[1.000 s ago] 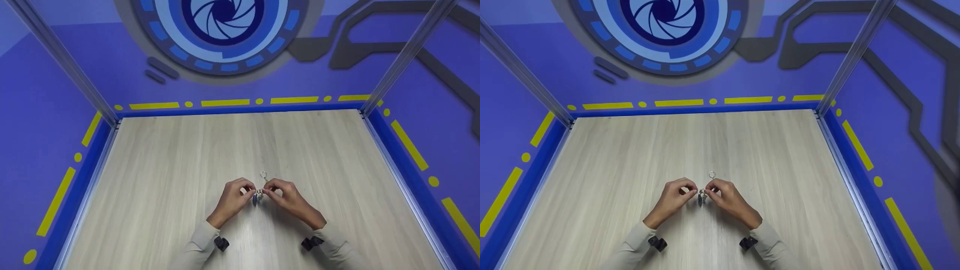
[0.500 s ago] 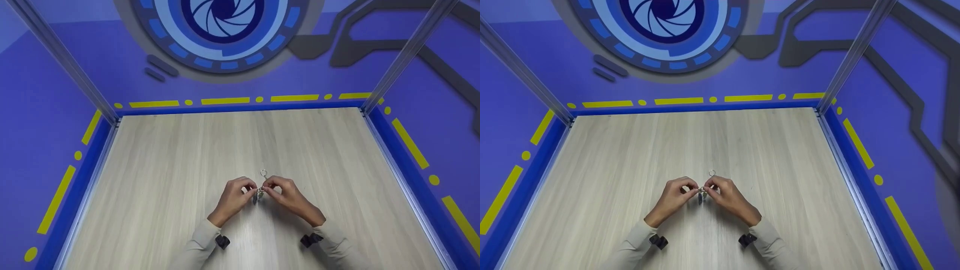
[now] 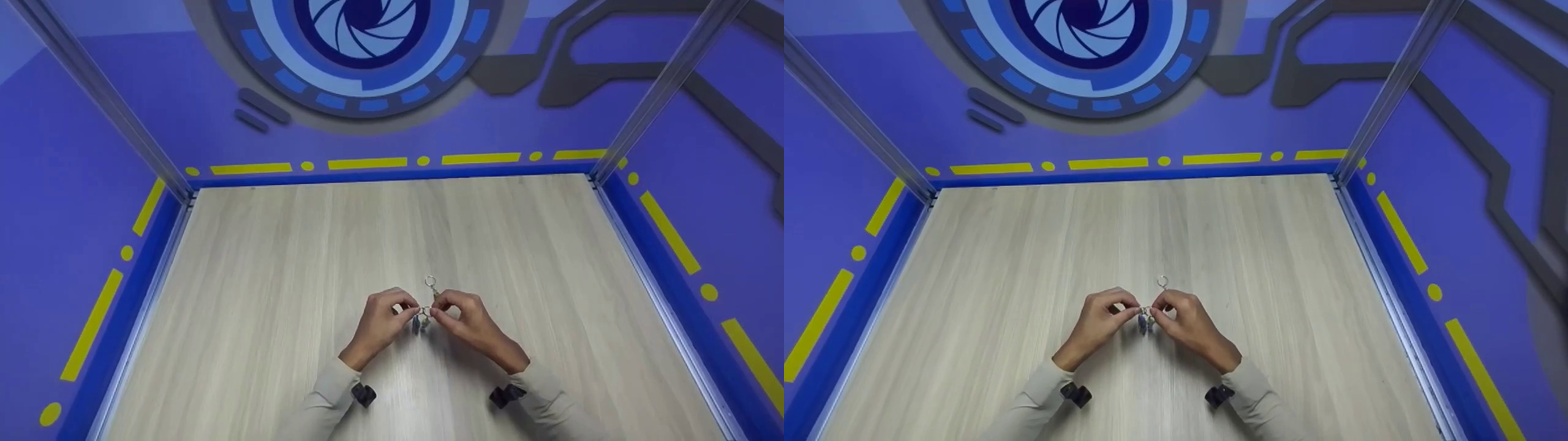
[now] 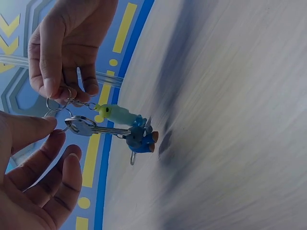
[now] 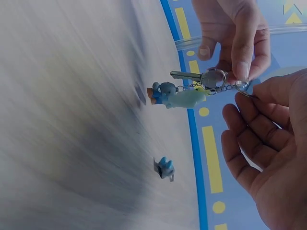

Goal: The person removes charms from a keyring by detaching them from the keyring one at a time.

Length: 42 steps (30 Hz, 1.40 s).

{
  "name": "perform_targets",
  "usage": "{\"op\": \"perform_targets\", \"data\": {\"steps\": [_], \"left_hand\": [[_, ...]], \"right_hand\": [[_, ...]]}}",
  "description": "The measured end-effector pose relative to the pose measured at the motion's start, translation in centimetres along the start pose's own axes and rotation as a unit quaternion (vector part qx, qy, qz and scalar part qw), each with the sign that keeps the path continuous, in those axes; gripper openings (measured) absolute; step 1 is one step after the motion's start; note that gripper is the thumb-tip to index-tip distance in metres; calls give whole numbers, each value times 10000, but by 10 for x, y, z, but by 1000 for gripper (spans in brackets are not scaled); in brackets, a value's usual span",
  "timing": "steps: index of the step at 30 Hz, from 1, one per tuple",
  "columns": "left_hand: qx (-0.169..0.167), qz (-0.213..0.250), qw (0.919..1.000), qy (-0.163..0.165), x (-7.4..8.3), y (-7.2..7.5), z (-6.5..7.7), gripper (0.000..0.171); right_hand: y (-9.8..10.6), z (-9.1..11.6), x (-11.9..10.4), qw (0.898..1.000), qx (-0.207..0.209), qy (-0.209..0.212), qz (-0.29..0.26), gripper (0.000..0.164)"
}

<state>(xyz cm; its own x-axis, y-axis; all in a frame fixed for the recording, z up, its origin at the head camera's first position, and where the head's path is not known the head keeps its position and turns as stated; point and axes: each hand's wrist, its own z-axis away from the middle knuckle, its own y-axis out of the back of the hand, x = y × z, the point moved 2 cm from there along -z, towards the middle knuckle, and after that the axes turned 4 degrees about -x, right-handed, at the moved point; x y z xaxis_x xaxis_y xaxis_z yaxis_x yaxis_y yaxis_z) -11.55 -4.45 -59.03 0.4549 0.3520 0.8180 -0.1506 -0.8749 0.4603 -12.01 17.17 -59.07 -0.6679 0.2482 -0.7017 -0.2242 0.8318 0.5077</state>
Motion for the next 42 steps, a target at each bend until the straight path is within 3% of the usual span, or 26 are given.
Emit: {"op": "perform_targets", "data": {"steps": [14,18,25,32,42], "left_hand": [[-60,-204,9995,-220,2,0,-1,11],[-77,-153,9998,-134,3,1,-2,11],[-90,-195,9996,157,-1,8,3,9],[-104,-169,9994,272,-5,14,6,8],[-121,-191,9986,482,-6,16,7,5]], "right_hand": [[-10,2,4,9988,-207,-403,208,24],[-9,4,4,9981,-313,-523,74,22],[11,9,1,9922,-783,-963,-69,14],[34,15,6,9739,-1521,-1687,15,12],[48,8,36,9675,-1404,-2090,250,10]]}}
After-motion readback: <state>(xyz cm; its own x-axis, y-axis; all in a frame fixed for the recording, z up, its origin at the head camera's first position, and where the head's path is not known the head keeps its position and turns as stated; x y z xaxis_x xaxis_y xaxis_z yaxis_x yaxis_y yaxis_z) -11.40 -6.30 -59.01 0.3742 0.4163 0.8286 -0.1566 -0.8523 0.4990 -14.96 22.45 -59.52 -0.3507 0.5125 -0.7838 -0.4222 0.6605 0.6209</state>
